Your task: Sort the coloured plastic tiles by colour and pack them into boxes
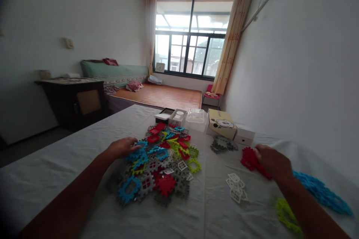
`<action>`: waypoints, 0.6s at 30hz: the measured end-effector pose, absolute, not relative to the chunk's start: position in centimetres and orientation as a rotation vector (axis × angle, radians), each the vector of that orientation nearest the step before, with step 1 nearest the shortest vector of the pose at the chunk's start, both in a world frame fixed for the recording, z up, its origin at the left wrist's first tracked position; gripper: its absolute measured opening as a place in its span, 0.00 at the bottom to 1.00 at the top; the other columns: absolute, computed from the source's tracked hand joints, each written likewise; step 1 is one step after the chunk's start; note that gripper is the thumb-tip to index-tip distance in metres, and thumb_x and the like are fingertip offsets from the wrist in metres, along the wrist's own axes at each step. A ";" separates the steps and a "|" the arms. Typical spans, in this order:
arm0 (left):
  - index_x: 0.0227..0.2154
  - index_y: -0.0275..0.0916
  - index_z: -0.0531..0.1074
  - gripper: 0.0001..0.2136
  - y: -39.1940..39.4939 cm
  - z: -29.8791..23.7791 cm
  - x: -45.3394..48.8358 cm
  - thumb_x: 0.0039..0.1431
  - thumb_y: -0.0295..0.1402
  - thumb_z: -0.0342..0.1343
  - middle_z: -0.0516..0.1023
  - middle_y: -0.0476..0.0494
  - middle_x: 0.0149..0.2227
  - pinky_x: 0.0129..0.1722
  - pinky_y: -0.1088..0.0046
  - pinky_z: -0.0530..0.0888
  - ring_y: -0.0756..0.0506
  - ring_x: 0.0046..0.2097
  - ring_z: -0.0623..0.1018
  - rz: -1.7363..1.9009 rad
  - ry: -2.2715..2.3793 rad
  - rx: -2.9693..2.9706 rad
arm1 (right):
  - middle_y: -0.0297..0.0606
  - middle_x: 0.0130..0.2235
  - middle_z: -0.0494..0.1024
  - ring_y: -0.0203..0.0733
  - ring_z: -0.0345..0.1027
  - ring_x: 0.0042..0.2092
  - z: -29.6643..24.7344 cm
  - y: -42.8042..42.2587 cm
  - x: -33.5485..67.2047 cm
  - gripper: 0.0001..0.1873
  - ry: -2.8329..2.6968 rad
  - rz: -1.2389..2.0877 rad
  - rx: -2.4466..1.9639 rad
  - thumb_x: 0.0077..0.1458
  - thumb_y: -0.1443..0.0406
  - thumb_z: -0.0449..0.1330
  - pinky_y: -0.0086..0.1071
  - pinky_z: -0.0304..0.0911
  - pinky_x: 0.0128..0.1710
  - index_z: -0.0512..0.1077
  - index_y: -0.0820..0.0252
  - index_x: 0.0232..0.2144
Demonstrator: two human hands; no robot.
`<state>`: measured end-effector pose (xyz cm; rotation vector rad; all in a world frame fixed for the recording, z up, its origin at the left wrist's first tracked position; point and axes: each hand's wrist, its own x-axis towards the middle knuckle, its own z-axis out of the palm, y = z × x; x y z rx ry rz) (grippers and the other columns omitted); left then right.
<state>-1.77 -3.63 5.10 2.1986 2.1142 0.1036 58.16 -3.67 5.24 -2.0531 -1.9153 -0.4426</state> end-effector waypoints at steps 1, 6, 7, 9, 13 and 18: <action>0.48 0.42 0.72 0.24 -3.6 5.0 -1.9 0.54 0.51 0.50 0.76 0.39 0.47 0.42 0.68 0.71 0.39 0.48 0.75 0.111 2.059 2.191 | 0.40 0.33 0.79 0.44 0.72 0.33 5.7 -3.5 54.7 0.13 -2.001 -0.431 -2.027 0.56 0.59 0.51 0.32 0.57 0.29 0.74 0.54 0.30; 0.54 0.40 0.67 0.29 -3.3 4.5 -1.7 0.49 0.48 0.56 0.74 0.40 0.49 0.46 0.71 0.69 0.41 0.49 0.74 0.289 1.924 2.266 | 0.34 0.40 0.79 0.38 0.73 0.36 6.6 -5.2 39.5 0.14 -2.223 -0.350 -1.712 0.61 0.59 0.48 0.28 0.57 0.30 0.74 0.50 0.37; 0.53 0.40 0.68 0.28 -3.3 4.5 -1.5 0.49 0.46 0.57 0.74 0.41 0.49 0.46 0.71 0.69 0.41 0.48 0.75 0.332 1.908 2.283 | 0.34 0.39 0.79 0.37 0.73 0.35 6.5 -5.8 37.4 0.14 -2.259 -0.322 -1.643 0.61 0.59 0.48 0.27 0.57 0.30 0.73 0.50 0.37; 0.52 0.41 0.69 0.26 -3.4 4.9 -1.1 0.48 0.40 0.58 0.75 0.42 0.47 0.44 0.73 0.70 0.43 0.44 0.76 0.414 1.874 2.280 | 0.33 0.37 0.79 0.36 0.72 0.34 6.2 -6.9 34.3 0.14 -2.307 -0.264 -1.525 0.62 0.60 0.48 0.26 0.56 0.31 0.73 0.50 0.36; 0.47 0.42 0.73 0.21 -3.8 6.2 -0.4 0.47 0.36 0.58 0.79 0.46 0.38 0.39 0.75 0.71 0.45 0.40 0.77 0.554 1.799 2.251 | 0.36 0.35 0.79 0.38 0.72 0.34 5.0 -8.1 32.0 0.13 -2.350 -0.171 -1.362 0.62 0.60 0.49 0.27 0.57 0.32 0.74 0.51 0.35; 0.34 0.43 0.77 0.10 -4.2 6.9 0.1 0.51 0.37 0.55 0.78 0.48 0.35 0.38 0.74 0.70 0.45 0.38 0.76 0.627 1.738 2.290 | 0.37 0.35 0.79 0.39 0.72 0.35 3.5 -8.2 32.5 0.13 -2.328 -0.041 -1.310 0.61 0.60 0.49 0.28 0.60 0.33 0.74 0.52 0.35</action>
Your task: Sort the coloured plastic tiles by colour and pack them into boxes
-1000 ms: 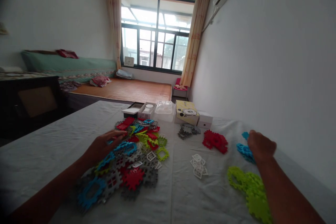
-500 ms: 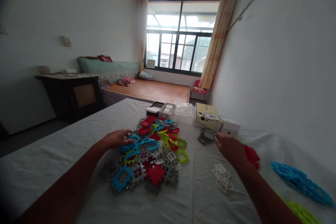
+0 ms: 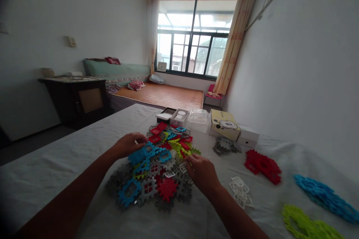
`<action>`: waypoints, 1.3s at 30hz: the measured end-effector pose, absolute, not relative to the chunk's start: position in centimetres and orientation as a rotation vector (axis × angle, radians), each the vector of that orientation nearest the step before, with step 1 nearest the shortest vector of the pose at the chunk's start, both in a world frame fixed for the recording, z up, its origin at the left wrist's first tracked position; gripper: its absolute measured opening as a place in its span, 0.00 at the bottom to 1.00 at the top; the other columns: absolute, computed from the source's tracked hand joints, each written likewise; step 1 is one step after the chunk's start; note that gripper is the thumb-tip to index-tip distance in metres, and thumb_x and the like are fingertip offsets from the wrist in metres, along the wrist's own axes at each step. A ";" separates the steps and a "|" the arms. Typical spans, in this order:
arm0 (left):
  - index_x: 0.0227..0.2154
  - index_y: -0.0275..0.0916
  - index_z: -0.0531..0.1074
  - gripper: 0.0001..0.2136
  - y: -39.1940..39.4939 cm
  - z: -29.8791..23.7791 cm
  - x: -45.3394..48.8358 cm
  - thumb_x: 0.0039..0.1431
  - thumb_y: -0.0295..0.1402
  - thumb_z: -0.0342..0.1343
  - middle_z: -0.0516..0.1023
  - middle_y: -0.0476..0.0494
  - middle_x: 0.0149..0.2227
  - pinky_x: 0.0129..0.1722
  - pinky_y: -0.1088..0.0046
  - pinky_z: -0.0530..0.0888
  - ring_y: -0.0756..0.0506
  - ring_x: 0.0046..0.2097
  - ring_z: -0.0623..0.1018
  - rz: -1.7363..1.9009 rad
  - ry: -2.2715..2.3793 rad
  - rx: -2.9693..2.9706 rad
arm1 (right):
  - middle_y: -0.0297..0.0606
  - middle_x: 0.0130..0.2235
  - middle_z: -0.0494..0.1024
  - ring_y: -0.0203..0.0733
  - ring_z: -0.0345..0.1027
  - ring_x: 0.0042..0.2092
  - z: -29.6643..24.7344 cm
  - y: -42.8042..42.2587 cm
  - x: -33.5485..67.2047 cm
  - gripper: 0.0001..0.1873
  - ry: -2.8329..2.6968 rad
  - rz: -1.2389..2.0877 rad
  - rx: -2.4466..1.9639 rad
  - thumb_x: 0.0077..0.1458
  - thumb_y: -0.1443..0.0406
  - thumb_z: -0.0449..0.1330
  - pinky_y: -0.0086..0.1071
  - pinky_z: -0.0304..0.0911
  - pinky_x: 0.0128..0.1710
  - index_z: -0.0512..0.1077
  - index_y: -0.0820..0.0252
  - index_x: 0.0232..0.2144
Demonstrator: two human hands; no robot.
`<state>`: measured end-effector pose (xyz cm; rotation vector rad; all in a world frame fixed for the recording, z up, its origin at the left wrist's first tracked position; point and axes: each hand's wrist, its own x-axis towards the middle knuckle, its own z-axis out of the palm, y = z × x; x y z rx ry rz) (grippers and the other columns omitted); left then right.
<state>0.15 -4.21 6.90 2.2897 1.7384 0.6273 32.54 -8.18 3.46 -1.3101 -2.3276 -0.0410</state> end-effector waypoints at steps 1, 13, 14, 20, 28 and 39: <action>0.33 0.44 0.77 0.09 -4.2 6.8 0.3 0.51 0.38 0.55 0.78 0.47 0.36 0.38 0.74 0.70 0.45 0.39 0.76 0.635 1.739 2.299 | 0.37 0.36 0.78 0.39 0.72 0.35 3.3 -8.1 32.7 0.13 -2.311 -0.001 -1.314 0.61 0.60 0.49 0.28 0.61 0.33 0.74 0.52 0.36; 0.30 0.39 0.71 0.09 -5.4 7.1 3.1 0.52 0.40 0.55 0.75 0.50 0.29 0.31 0.76 0.71 0.49 0.31 0.74 0.814 1.396 2.205 | 0.37 0.40 0.77 0.36 0.70 0.32 4.3 -9.1 31.3 0.11 -2.117 0.386 -1.124 0.60 0.61 0.52 0.28 0.64 0.35 0.71 0.54 0.42; 0.30 0.39 0.70 0.09 -5.8 7.2 3.9 0.53 0.40 0.55 0.75 0.49 0.30 0.31 0.77 0.71 0.49 0.31 0.73 0.846 1.302 2.184 | 0.37 0.42 0.77 0.35 0.70 0.32 4.4 -9.3 31.0 0.13 -2.098 0.439 -1.098 0.59 0.61 0.52 0.29 0.65 0.34 0.70 0.54 0.45; 0.32 0.38 0.70 0.11 -7.2 5.5 7.9 0.54 0.41 0.56 0.75 0.48 0.32 0.32 0.76 0.73 0.49 0.32 0.74 0.831 1.033 2.099 | 0.33 0.39 0.79 0.37 0.72 0.36 4.3 -10.1 30.1 0.12 -2.084 0.596 -1.005 0.58 0.61 0.54 0.29 0.65 0.36 0.73 0.51 0.43; 0.37 0.40 0.74 0.13 -5.3 4.7 6.3 0.57 0.43 0.52 0.78 0.47 0.39 0.38 0.75 0.74 0.45 0.41 0.77 0.849 1.141 2.133 | 0.38 0.32 0.80 0.41 0.73 0.32 6.9 -5.3 44.9 0.15 -1.800 0.294 -1.478 0.54 0.57 0.54 0.33 0.66 0.34 0.72 0.59 0.40; 0.36 0.40 0.75 0.17 -4.3 5.7 4.5 0.55 0.48 0.51 0.80 0.47 0.39 0.41 0.73 0.75 0.44 0.41 0.78 0.972 1.254 2.124 | 0.47 0.26 0.76 0.54 0.71 0.29 1.9 -12.9 77.4 0.08 -1.083 -0.233 -2.259 0.45 0.58 0.55 0.43 0.61 0.29 0.69 0.53 0.21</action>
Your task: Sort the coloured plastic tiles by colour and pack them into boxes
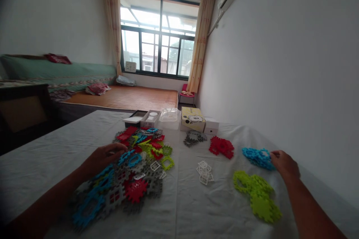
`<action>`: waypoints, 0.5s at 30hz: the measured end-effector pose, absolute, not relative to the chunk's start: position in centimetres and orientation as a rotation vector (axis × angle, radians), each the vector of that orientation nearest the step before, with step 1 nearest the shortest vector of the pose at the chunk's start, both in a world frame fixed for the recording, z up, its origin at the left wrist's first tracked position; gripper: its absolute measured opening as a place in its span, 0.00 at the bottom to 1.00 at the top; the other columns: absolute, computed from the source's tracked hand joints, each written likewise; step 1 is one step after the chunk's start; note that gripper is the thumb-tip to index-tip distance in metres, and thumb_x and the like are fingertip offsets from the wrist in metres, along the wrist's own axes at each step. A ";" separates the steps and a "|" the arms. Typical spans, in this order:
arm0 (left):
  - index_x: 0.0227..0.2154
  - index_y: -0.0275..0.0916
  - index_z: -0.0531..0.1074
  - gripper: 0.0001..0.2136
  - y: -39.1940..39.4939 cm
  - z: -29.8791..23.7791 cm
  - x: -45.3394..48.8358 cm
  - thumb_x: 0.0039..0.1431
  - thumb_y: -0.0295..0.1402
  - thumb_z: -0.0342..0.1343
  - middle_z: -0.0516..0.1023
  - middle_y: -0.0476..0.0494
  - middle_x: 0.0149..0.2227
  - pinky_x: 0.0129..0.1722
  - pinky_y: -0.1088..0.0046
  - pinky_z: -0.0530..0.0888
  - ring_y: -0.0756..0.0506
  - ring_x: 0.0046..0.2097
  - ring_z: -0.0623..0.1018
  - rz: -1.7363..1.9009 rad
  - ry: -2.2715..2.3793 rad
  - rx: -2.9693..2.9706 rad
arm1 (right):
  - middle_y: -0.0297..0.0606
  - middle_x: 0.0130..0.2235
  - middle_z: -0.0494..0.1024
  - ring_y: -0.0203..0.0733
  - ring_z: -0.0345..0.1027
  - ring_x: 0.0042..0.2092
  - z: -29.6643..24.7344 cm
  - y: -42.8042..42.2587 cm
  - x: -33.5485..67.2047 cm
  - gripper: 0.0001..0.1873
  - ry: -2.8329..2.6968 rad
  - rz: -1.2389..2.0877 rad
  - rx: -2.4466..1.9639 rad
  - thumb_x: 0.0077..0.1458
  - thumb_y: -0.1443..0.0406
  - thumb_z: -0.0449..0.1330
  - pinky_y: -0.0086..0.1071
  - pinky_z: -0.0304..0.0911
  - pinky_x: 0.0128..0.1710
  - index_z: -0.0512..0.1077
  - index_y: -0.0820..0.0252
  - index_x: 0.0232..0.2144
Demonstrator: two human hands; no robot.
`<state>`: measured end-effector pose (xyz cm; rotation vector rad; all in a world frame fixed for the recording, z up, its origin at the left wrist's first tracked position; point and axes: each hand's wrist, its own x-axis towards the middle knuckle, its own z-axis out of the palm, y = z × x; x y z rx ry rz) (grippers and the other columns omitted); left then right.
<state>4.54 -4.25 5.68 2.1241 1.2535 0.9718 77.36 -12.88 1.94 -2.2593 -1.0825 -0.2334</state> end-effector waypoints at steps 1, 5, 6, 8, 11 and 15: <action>0.37 0.41 0.75 0.18 -4.0 5.7 4.2 0.55 0.48 0.51 0.80 0.47 0.39 0.41 0.73 0.74 0.43 0.42 0.78 0.974 1.281 2.129 | 0.47 0.26 0.76 0.54 0.71 0.29 1.7 -13.3 77.7 0.07 -1.086 -0.209 -2.258 0.45 0.59 0.55 0.43 0.60 0.29 0.69 0.53 0.21; 0.39 0.43 0.75 0.17 -3.0 5.7 1.5 0.56 0.46 0.48 0.80 0.47 0.42 0.42 0.73 0.73 0.44 0.42 0.78 0.878 1.524 2.244 | 0.57 0.33 0.77 0.56 0.72 0.32 2.6 -12.6 75.9 0.06 -1.048 -0.276 -2.299 0.45 0.61 0.55 0.44 0.59 0.30 0.72 0.54 0.25; 0.40 0.44 0.75 0.16 -2.8 5.7 0.6 0.57 0.44 0.47 0.79 0.47 0.43 0.42 0.73 0.72 0.44 0.42 0.78 0.804 1.615 2.286 | 0.58 0.35 0.77 0.56 0.72 0.33 3.2 -11.8 74.6 0.08 -1.046 -0.310 -2.295 0.46 0.61 0.55 0.44 0.59 0.31 0.72 0.54 0.28; 0.42 0.44 0.74 0.16 -2.8 5.5 -1.1 0.56 0.42 0.48 0.78 0.45 0.45 0.42 0.72 0.72 0.43 0.43 0.78 0.600 1.814 2.338 | 0.55 0.35 0.78 0.54 0.72 0.34 4.6 -9.7 70.6 0.11 -1.141 -0.292 -2.223 0.47 0.61 0.54 0.43 0.59 0.32 0.73 0.54 0.34; 0.43 0.43 0.74 0.17 -3.3 5.5 -3.1 0.54 0.41 0.50 0.77 0.41 0.48 0.43 0.70 0.70 0.41 0.48 0.76 0.281 2.052 2.291 | 0.44 0.28 0.78 0.50 0.72 0.32 6.4 -6.9 61.2 0.15 -1.412 -0.151 -2.003 0.49 0.59 0.53 0.39 0.62 0.33 0.72 0.54 0.39; 0.44 0.40 0.74 0.22 -3.9 5.9 -4.0 0.50 0.47 0.54 0.78 0.38 0.45 0.41 0.69 0.71 0.39 0.45 0.77 0.110 1.941 2.206 | 0.40 0.33 0.78 0.42 0.72 0.30 7.3 -6.0 46.7 0.16 -1.743 0.062 -1.596 0.51 0.58 0.52 0.33 0.65 0.31 0.73 0.56 0.39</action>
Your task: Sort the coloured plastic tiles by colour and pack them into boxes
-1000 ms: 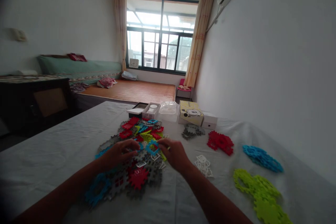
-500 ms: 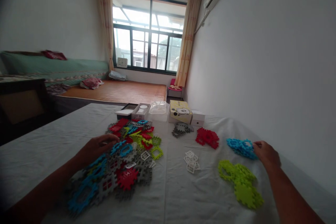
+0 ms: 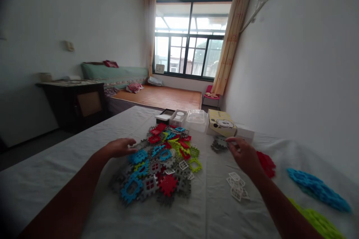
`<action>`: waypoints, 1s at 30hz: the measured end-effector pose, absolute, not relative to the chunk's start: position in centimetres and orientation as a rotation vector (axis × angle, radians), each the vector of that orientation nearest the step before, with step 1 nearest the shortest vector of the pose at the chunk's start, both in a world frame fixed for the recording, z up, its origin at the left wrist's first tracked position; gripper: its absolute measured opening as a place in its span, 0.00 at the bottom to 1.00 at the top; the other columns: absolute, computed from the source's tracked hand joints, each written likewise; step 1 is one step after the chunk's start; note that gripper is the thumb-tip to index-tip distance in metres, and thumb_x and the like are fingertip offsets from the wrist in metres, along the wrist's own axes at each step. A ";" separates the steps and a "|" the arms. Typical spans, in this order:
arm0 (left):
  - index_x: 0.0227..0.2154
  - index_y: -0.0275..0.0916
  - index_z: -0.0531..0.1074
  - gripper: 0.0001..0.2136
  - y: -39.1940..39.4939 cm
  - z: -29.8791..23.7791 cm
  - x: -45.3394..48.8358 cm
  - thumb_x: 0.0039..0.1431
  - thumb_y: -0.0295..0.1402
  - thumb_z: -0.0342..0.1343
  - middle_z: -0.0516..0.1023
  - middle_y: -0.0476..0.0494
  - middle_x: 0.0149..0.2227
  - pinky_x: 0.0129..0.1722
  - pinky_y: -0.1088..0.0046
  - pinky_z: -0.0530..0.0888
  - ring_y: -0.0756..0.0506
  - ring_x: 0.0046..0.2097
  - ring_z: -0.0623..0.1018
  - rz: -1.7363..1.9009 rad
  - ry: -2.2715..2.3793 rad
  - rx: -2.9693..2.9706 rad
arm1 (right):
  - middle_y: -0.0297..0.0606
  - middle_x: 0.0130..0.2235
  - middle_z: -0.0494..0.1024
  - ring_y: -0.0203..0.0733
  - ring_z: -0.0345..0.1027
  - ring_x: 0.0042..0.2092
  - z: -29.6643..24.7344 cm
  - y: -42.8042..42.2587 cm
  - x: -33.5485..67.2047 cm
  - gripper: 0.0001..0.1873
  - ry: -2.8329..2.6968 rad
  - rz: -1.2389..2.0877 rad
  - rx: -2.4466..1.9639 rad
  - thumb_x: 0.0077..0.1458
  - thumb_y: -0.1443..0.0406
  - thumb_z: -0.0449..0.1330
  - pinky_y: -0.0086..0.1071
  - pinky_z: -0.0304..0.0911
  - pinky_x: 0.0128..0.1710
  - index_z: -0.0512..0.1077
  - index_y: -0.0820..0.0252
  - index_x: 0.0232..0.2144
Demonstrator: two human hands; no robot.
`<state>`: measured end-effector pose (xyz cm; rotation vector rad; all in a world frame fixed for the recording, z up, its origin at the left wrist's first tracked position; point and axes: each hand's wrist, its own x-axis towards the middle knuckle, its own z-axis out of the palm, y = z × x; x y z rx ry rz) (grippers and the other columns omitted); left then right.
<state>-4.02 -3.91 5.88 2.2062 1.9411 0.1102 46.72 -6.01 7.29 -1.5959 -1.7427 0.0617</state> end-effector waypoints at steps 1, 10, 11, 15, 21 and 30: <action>0.45 0.39 0.74 0.24 -4.0 6.0 -4.0 0.48 0.48 0.55 0.78 0.38 0.45 0.41 0.70 0.71 0.39 0.44 0.77 0.116 1.870 2.198 | 0.40 0.37 0.78 0.41 0.72 0.32 7.3 -6.3 43.6 0.14 -1.833 0.110 -1.483 0.53 0.59 0.52 0.32 0.66 0.32 0.73 0.56 0.38; 0.47 0.39 0.72 0.22 -3.8 5.0 -2.1 0.45 0.34 0.57 0.74 0.42 0.45 0.39 0.74 0.72 0.45 0.37 0.77 0.394 1.650 2.305 | 0.37 0.40 0.76 0.38 0.70 0.35 5.2 -8.1 31.1 0.11 -2.120 0.305 -1.074 0.58 0.65 0.50 0.29 0.65 0.33 0.72 0.54 0.37; 0.49 0.39 0.72 0.23 -3.8 4.9 -1.9 0.45 0.33 0.56 0.73 0.41 0.46 0.38 0.74 0.72 0.47 0.35 0.77 0.427 1.628 2.310 | 0.38 0.40 0.76 0.38 0.70 0.36 4.7 -8.1 31.0 0.11 -2.112 0.328 -1.072 0.57 0.66 0.50 0.29 0.65 0.33 0.72 0.54 0.37; 0.51 0.41 0.70 0.26 -4.0 5.4 -1.1 0.44 0.30 0.56 0.69 0.41 0.49 0.35 0.75 0.73 0.49 0.33 0.76 0.590 1.507 2.326 | 0.37 0.38 0.76 0.38 0.70 0.35 2.8 -8.2 31.6 0.09 -2.128 0.410 -1.094 0.57 0.67 0.51 0.30 0.65 0.34 0.72 0.55 0.35; 0.49 0.40 0.72 0.22 -4.9 7.1 0.8 0.48 0.33 0.58 0.77 0.45 0.43 0.35 0.75 0.72 0.48 0.35 0.76 0.742 1.315 2.200 | 0.35 0.38 0.76 0.38 0.69 0.34 2.5 -8.8 31.5 0.09 -2.120 0.441 -1.092 0.57 0.67 0.51 0.29 0.64 0.34 0.72 0.54 0.37; 0.40 0.35 0.76 0.16 -5.9 5.9 5.3 0.49 0.38 0.63 0.79 0.44 0.37 0.38 0.73 0.74 0.46 0.38 0.77 0.904 0.926 1.980 | 0.36 0.40 0.77 0.35 0.69 0.30 3.1 -10.0 28.4 0.18 -1.955 0.677 -1.104 0.53 0.62 0.58 0.28 0.64 0.29 0.66 0.56 0.47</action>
